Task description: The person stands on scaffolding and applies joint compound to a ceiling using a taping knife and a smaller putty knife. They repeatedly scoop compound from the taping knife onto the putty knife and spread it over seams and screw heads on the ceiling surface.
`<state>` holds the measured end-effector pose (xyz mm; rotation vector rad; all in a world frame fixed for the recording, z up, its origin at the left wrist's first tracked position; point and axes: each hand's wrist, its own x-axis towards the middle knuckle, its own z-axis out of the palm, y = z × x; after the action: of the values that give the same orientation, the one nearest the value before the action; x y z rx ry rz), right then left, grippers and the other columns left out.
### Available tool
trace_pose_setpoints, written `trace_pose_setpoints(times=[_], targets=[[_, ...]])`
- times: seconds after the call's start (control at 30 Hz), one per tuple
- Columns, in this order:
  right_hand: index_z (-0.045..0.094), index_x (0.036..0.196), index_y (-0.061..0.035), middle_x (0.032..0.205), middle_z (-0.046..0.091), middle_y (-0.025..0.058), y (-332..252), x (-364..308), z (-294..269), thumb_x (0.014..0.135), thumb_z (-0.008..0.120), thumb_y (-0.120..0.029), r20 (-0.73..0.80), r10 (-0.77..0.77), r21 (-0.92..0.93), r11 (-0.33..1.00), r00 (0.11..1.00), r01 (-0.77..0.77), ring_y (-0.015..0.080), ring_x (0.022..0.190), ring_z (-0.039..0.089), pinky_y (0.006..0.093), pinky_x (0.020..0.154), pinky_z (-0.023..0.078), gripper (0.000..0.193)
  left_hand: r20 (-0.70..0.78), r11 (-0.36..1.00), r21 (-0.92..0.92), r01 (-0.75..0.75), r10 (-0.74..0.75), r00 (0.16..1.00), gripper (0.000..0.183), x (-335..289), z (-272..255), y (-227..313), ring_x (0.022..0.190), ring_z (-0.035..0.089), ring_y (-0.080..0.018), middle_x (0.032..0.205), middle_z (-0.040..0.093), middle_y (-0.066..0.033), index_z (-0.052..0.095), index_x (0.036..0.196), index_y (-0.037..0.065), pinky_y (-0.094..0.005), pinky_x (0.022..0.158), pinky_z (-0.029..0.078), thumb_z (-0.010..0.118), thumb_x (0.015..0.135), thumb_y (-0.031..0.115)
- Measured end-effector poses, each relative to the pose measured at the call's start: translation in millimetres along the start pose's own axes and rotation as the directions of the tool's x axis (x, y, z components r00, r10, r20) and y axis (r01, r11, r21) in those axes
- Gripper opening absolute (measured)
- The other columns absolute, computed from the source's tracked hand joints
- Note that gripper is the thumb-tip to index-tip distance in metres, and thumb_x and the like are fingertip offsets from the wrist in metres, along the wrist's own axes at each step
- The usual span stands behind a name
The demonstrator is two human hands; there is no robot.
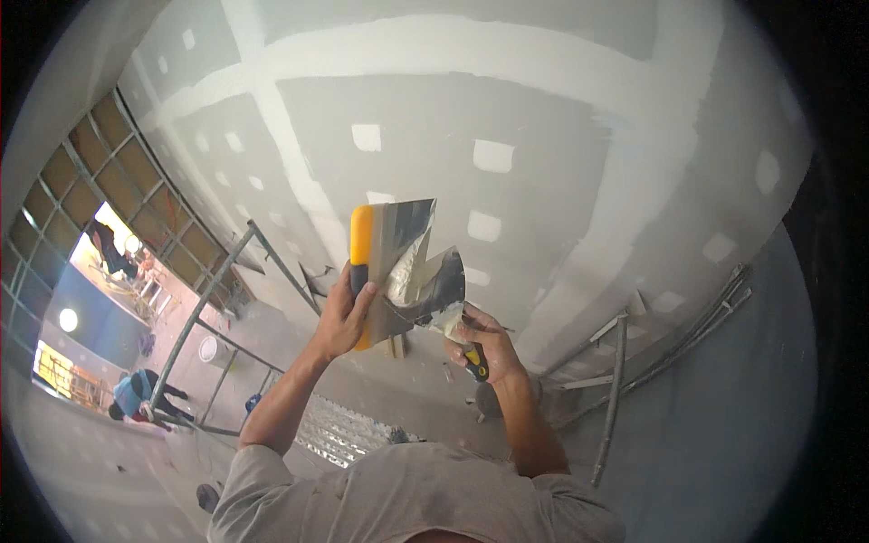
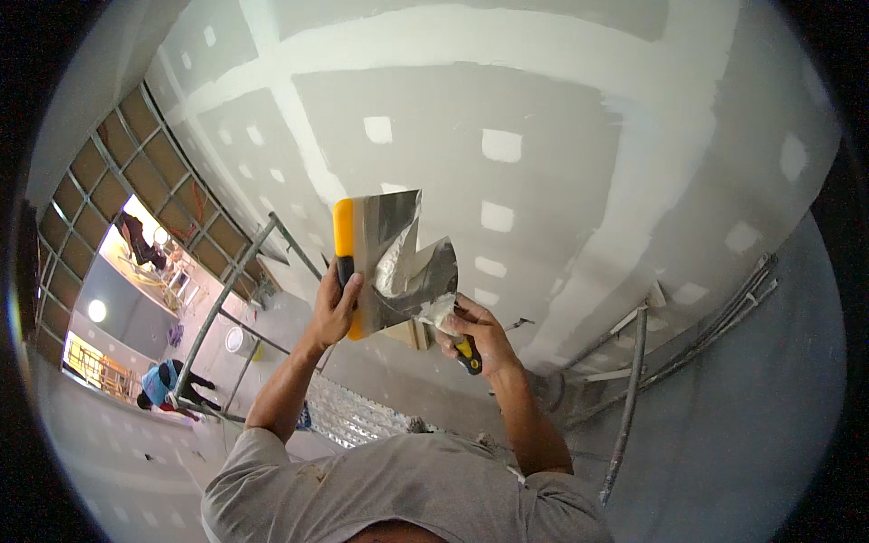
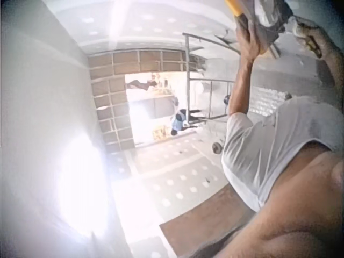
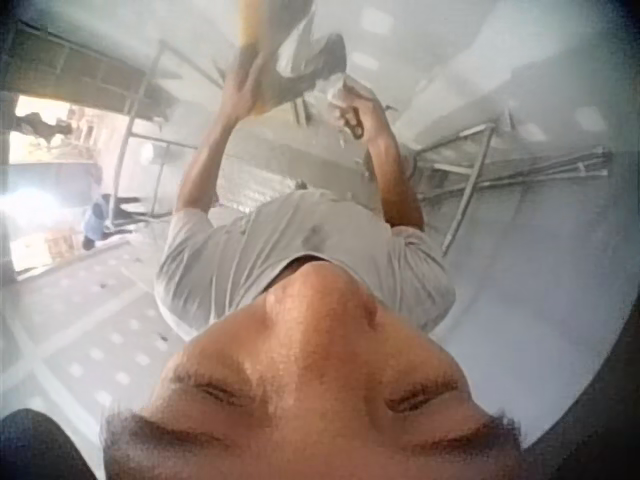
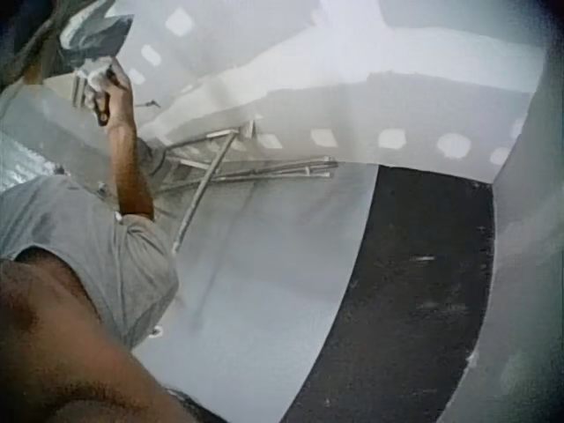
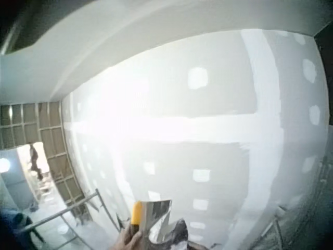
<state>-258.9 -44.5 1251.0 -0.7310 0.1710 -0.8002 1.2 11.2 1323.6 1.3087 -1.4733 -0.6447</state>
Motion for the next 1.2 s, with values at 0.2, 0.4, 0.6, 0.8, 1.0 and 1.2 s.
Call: trace_pose_setpoints(times=[0.2, 0.4, 0.6, 0.8, 1.0, 1.2], targets=[[0.053, 0.125, -0.0004, 0.092, 0.058, 0.0066, -28, 14, -2, 0.094, 0.063, -0.008, -0.012, -0.110, -0.015, 0.994, 0.994, 0.109, 0.0151, 0.066, 0.054, 0.0270, 0.050, 0.043, 0.034, 0.054, 0.999, 0.017, -0.039, 0.038, 0.998, 0.051, -13, 33, -2, 0.108, 0.056, -0.0215, 0.123, 0.059, -0.0170, 0.035, 0.145, -0.005, -0.0357, 0.097, 0.044, 0.049, 0.106, 0.024], [0.050, 0.132, -0.0019, 0.093, 0.058, 0.0074, -71, 21, 19, 0.097, 0.058, -0.010, 0.032, -0.256, -0.085, 0.962, 0.966, 0.258, 0.0174, 0.072, 0.055, 0.0311, 0.060, 0.045, 0.036, -0.056, 0.996, -0.089, 0.012, -0.017, 0.998, 0.047, -26, 24, -38, 0.101, 0.056, -0.0189, 0.113, 0.060, -0.0100, 0.039, 0.144, -0.003, -0.0338, 0.090, 0.046, 0.050, 0.106, 0.023], [0.054, 0.127, -0.0036, 0.097, 0.060, 0.0072, -218, 49, 86, 0.096, 0.059, -0.019, 0.035, -0.746, -0.451, 0.582, 0.665, 0.676, 0.0169, 0.074, 0.059, 0.0297, 0.061, 0.047, 0.035, -0.160, 0.907, -0.375, 0.190, -0.265, 0.951, 0.048, -72, -8, -129, 0.105, 0.059, -0.0185, 0.118, 0.060, -0.0087, 0.040, 0.147, 0.001, -0.0313, 0.088, 0.049, 0.050, 0.105, 0.023], [0.057, 0.113, -0.0016, 0.084, 0.057, 0.0019, -441, 95, 230, 0.099, 0.052, -0.004, 0.383, -0.920, -0.582, -0.309, -0.081, 0.752, 0.0094, 0.071, 0.056, 0.0266, 0.061, 0.047, 0.016, -0.382, 0.976, 0.203, 0.084, 0.000, 0.924, 0.049, -146, -68, -240, 0.132, 0.049, -0.0349, 0.145, 0.049, -0.0218, 0.049, 0.143, 0.003, -0.0449, 0.103, 0.048, 0.042, 0.107, 0.034], [0.059, 0.131, 0.0001, 0.112, 0.064, 0.0166, -587, 171, 370, 0.094, 0.060, -0.006, 0.451, -0.754, -0.649, -0.644, -0.477, 0.405, 0.0260, 0.103, 0.065, 0.0350, 0.089, 0.053, 0.037, -0.423, 0.792, -0.569, 0.219, -0.511, 0.749, 0.047, -150, -126, -234, 0.127, 0.052, -0.0327, 0.140, 0.052, -0.0199, 0.048, 0.142, 0.002, -0.0435, 0.100, 0.050, 0.044, 0.106, 0.033], [0.044, 0.131, 0.0115, 0.132, 0.052, 0.0263, -557, 271, 453, 0.100, 0.051, 0.001, 0.161, -0.892, -0.701, -0.405, -0.423, 0.587, 0.0367, 0.122, 0.056, 0.0429, 0.108, 0.044, 0.034, -0.411, 0.690, -0.677, 0.256, -0.643, 0.646, 0.046, -157, -208, -263, 0.123, 0.055, -0.0304, 0.136, 0.054, -0.0181, 0.047, 0.142, 0.002, -0.0420, 0.097, 0.051, 0.046, 0.106, 0.031]])
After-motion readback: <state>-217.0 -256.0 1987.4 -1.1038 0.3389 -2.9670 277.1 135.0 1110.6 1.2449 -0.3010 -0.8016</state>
